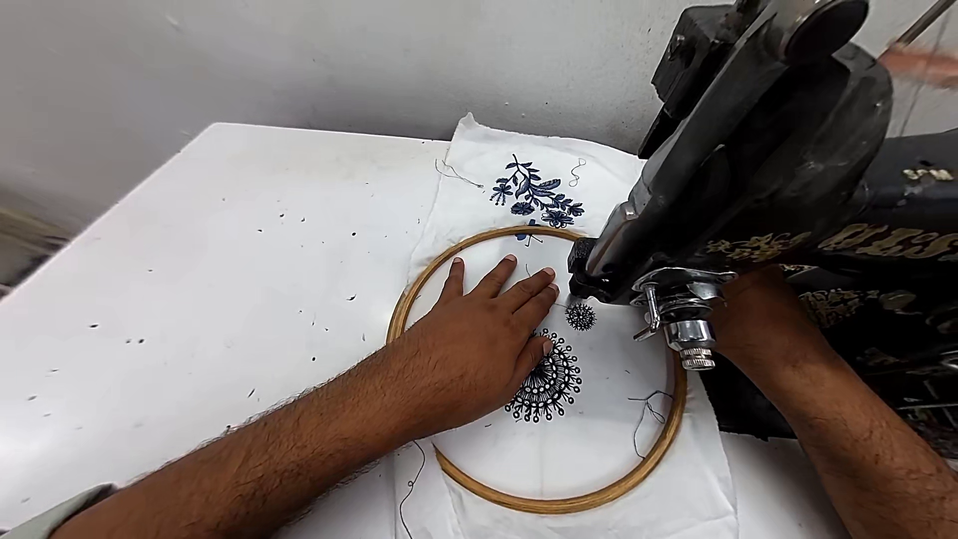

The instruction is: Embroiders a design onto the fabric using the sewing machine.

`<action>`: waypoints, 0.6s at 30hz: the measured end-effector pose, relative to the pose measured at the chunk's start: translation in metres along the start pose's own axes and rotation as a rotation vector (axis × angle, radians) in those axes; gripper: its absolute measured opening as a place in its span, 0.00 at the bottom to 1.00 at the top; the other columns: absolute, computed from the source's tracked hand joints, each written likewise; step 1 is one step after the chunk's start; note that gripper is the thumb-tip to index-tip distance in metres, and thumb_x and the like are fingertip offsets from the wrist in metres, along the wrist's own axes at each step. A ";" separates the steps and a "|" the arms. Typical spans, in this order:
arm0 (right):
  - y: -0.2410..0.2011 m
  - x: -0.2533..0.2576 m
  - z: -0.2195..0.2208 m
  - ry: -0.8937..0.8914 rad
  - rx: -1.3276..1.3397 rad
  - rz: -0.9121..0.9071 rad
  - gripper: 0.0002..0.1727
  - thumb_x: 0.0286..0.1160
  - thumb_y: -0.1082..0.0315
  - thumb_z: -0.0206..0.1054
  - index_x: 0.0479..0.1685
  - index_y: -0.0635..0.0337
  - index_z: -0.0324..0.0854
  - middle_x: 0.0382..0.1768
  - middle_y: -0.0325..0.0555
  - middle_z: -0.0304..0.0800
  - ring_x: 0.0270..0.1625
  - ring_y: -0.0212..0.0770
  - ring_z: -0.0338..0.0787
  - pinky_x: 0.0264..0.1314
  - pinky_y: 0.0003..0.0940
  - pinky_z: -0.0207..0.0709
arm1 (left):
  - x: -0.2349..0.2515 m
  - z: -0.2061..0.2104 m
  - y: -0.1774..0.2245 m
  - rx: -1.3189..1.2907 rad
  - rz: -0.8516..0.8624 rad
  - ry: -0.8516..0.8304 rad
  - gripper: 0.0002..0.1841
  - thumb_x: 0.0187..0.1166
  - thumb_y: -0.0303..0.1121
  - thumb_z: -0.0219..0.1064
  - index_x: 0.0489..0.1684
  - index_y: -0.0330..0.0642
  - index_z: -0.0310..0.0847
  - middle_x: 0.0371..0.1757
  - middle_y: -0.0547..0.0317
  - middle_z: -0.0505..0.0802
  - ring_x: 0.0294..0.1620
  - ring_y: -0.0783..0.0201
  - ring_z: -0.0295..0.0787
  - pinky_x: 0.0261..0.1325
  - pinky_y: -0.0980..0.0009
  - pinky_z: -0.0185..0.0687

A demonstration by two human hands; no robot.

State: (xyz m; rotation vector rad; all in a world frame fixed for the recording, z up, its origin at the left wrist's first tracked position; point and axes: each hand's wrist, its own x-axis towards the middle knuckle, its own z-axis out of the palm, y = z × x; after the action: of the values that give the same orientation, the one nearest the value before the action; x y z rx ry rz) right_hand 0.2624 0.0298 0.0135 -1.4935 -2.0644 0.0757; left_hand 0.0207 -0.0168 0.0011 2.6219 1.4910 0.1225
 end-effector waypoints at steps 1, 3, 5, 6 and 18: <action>0.001 0.000 0.000 0.004 -0.001 0.001 0.08 0.71 0.68 0.71 0.37 0.66 0.84 0.35 0.58 0.87 0.42 0.52 0.88 0.42 0.53 0.75 | 0.000 0.000 0.000 -0.001 0.003 0.001 0.31 0.93 0.53 0.40 0.90 0.51 0.65 0.93 0.65 0.67 0.95 0.46 0.53 0.82 0.21 0.46; 0.003 -0.001 0.002 0.014 0.023 0.008 0.10 0.72 0.66 0.71 0.40 0.66 0.85 0.38 0.59 0.88 0.45 0.53 0.88 0.45 0.54 0.77 | 0.000 0.001 -0.001 -0.004 0.005 0.010 0.31 0.92 0.54 0.40 0.90 0.51 0.66 0.92 0.65 0.67 0.94 0.47 0.54 0.82 0.21 0.46; 0.004 -0.004 0.005 0.032 0.050 0.014 0.11 0.71 0.64 0.69 0.42 0.65 0.85 0.39 0.57 0.88 0.47 0.49 0.88 0.47 0.51 0.77 | 0.000 -0.001 -0.002 -0.002 -0.003 0.003 0.31 0.92 0.54 0.41 0.90 0.51 0.66 0.93 0.65 0.67 0.94 0.47 0.54 0.82 0.21 0.47; 0.002 -0.005 0.005 0.028 0.062 0.019 0.11 0.72 0.65 0.69 0.43 0.66 0.84 0.40 0.58 0.88 0.48 0.49 0.88 0.48 0.51 0.77 | -0.001 -0.003 -0.003 -0.003 -0.009 -0.006 0.31 0.93 0.54 0.41 0.90 0.51 0.66 0.93 0.65 0.66 0.94 0.47 0.54 0.83 0.21 0.46; -0.005 0.000 -0.008 -0.103 -0.021 0.095 0.07 0.68 0.75 0.76 0.35 0.72 0.85 0.34 0.65 0.87 0.40 0.60 0.88 0.43 0.60 0.76 | 0.019 0.003 -0.027 -0.125 0.093 0.292 0.10 0.84 0.33 0.64 0.50 0.43 0.91 0.51 0.53 0.89 0.56 0.56 0.88 0.59 0.59 0.86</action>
State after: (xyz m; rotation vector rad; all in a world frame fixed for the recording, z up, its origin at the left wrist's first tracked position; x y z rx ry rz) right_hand 0.2619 0.0254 0.0223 -1.6313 -2.0789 0.1712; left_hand 0.0079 0.0130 -0.0056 2.6590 1.3852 0.6107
